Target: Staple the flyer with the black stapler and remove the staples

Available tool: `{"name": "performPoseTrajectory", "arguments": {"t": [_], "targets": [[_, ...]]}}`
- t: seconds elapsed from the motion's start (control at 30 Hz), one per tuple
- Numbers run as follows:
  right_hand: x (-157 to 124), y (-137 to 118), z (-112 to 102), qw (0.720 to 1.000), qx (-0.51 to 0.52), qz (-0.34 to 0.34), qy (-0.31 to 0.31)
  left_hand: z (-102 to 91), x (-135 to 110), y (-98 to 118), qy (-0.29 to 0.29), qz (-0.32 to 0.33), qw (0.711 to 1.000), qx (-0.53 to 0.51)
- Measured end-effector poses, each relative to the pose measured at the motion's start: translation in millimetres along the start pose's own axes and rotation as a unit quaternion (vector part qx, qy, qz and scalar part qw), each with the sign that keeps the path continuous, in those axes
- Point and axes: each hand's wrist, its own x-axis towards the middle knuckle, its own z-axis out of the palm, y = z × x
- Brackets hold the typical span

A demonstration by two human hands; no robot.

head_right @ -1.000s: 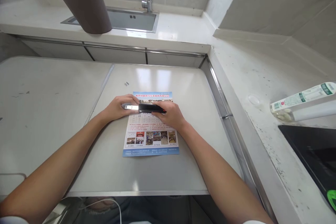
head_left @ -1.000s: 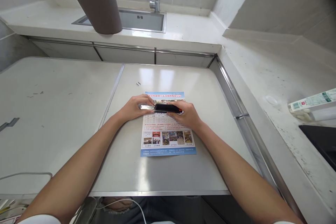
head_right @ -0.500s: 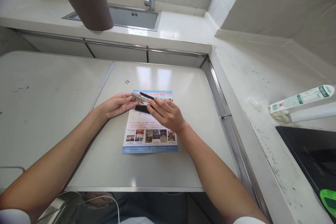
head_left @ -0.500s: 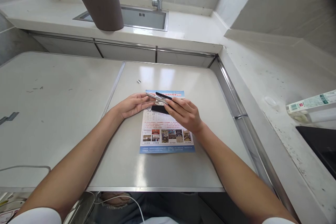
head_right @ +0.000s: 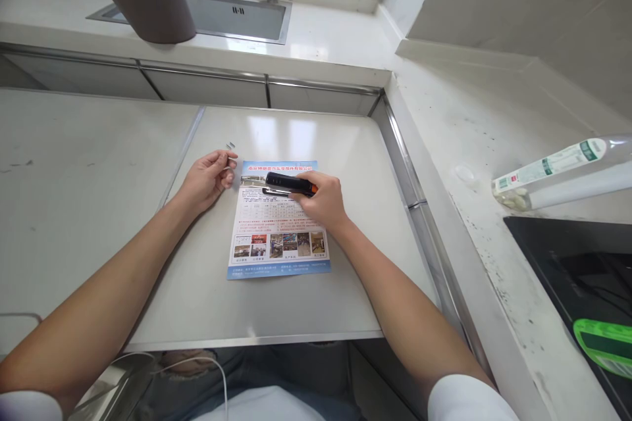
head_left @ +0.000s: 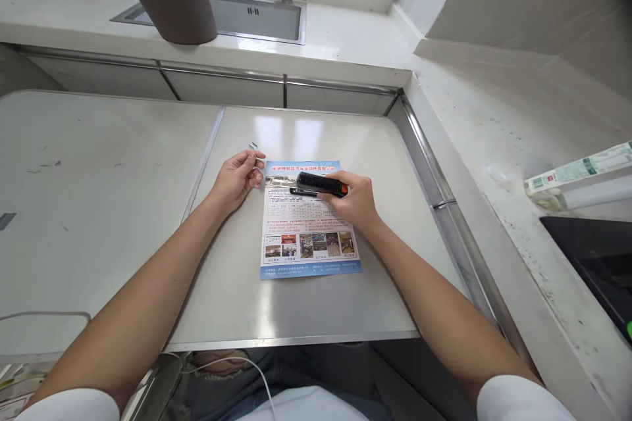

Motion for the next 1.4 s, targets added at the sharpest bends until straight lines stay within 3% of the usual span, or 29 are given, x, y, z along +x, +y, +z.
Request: {"name": "performPoseTrajectory", "arguments": {"t": [0.23,0.3,0.4,0.47,0.6,0.7,0.8,0.93,1.4], "targets": [[-0.8,8.2,8.5,0.998,-0.007,-0.015,-0.068,13.1,-9.9,9.4,-0.065,0.01,0.997,-0.031],[-0.1,8.2,7.5,0.996,-0.021,-0.039,-0.079,17.5,-13.8,9.2,-0.077,0.044,0.996,0.009],[0.6,5.2,3.9,0.988,-0.073,-0.123,-0.053,21.2,-19.7,3.3,-0.076,0.138,0.976,0.15],[0.1,3.3,3.0,0.975,-0.11,-0.19,-0.024,21.4,-23.3,-2.9,-0.063,0.222,0.932,0.278],[-3.0,0.5,7.5,0.944,-0.148,-0.295,0.014,20.7,-29.6,-11.1,-0.019,0.416,0.782,0.463],[-4.8,-5.0,11.8,0.929,-0.169,-0.329,0.018,22.4,-33.0,-9.6,-0.03,0.538,0.677,0.501],[-5.0,-13.2,13.5,0.912,-0.182,-0.366,0.022,25.6,-35.1,-6.0,-0.087,0.59,0.62,0.509],[-5.3,-19.7,14.9,0.895,-0.199,-0.397,0.028,28.8,-35.9,-5.4,-0.128,0.599,0.609,0.504],[-11.1,-17.4,24.4,0.904,-0.191,-0.381,0.034,24.3,-34.0,-12.6,-0.168,0.577,0.6,0.528]]}}
